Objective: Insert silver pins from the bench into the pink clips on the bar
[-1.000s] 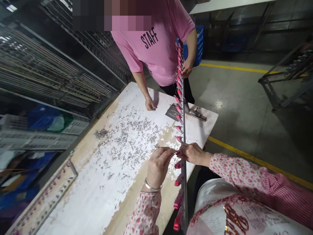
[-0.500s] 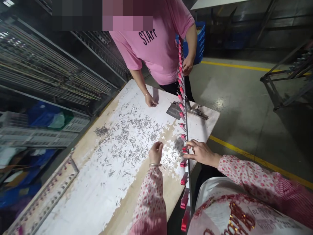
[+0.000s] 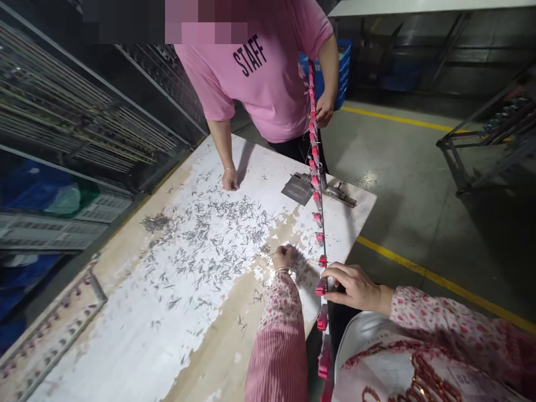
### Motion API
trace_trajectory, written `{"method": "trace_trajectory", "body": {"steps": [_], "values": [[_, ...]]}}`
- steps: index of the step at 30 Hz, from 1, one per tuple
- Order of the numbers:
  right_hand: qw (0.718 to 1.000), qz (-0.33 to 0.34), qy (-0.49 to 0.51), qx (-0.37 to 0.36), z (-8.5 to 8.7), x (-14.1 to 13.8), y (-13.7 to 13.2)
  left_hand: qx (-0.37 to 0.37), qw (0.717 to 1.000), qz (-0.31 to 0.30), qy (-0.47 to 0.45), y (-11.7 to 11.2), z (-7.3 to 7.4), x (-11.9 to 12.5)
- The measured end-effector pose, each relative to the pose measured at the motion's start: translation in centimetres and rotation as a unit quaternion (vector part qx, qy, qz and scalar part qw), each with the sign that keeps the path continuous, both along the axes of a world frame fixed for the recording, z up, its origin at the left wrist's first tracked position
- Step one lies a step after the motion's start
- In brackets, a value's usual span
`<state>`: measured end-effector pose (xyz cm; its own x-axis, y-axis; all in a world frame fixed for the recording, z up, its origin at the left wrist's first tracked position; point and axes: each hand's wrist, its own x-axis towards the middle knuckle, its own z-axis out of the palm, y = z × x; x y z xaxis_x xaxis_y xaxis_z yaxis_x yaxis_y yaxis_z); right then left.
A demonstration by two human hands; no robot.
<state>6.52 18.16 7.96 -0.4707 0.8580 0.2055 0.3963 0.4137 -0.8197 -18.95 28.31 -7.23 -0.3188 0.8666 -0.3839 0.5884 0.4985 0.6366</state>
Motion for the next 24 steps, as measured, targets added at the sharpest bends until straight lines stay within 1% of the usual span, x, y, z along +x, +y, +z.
{"method": "trace_trajectory", "body": {"steps": [2, 4, 7, 10, 12, 14, 16, 18, 21, 24], "values": [[1.000, -0.006, -0.010, 0.011, -0.1, -0.4, 0.1, 0.014, 0.998, 0.012, -0.053, -0.5, 1.2, -0.7], [0.999, -0.013, -0.028, 0.028, -0.1, -1.0, 0.1, 0.030, 0.994, 0.006, -0.107, -1.3, 3.2, -1.3], [0.996, -0.031, -0.060, 0.056, -0.3, -1.7, 0.2, 0.050, 0.982, -0.027, -0.181, -2.8, 7.4, -1.6], [0.994, -0.026, -0.072, 0.073, -0.5, -2.1, 0.3, 0.072, 0.954, -0.058, -0.287, -4.6, 12.2, -1.1], [0.994, -0.018, -0.077, 0.077, -0.4, -2.1, 0.3, 0.088, 0.938, -0.082, -0.325, -5.6, 15.3, -0.5], [0.994, -0.013, -0.081, 0.076, -0.2, -2.1, 0.3, 0.118, 0.937, -0.127, -0.304, -6.6, 18.1, 0.1], [0.994, -0.008, -0.079, 0.074, 0.0, -2.0, 0.3, 0.171, 0.934, -0.192, -0.247, -7.3, 20.6, 0.9], [0.994, -0.002, -0.075, 0.076, 0.1, -2.0, 0.3, 0.221, 0.922, -0.260, -0.182, -7.8, 22.7, 1.6], [0.993, 0.011, -0.088, 0.080, 0.0, -2.0, 0.3, 0.277, 0.894, -0.341, -0.091, -8.4, 25.1, 2.8], [0.991, 0.011, -0.106, 0.082, -0.3, -2.1, 0.3, 0.323, 0.862, -0.389, -0.025, -8.6, 26.4, 3.8]]}}
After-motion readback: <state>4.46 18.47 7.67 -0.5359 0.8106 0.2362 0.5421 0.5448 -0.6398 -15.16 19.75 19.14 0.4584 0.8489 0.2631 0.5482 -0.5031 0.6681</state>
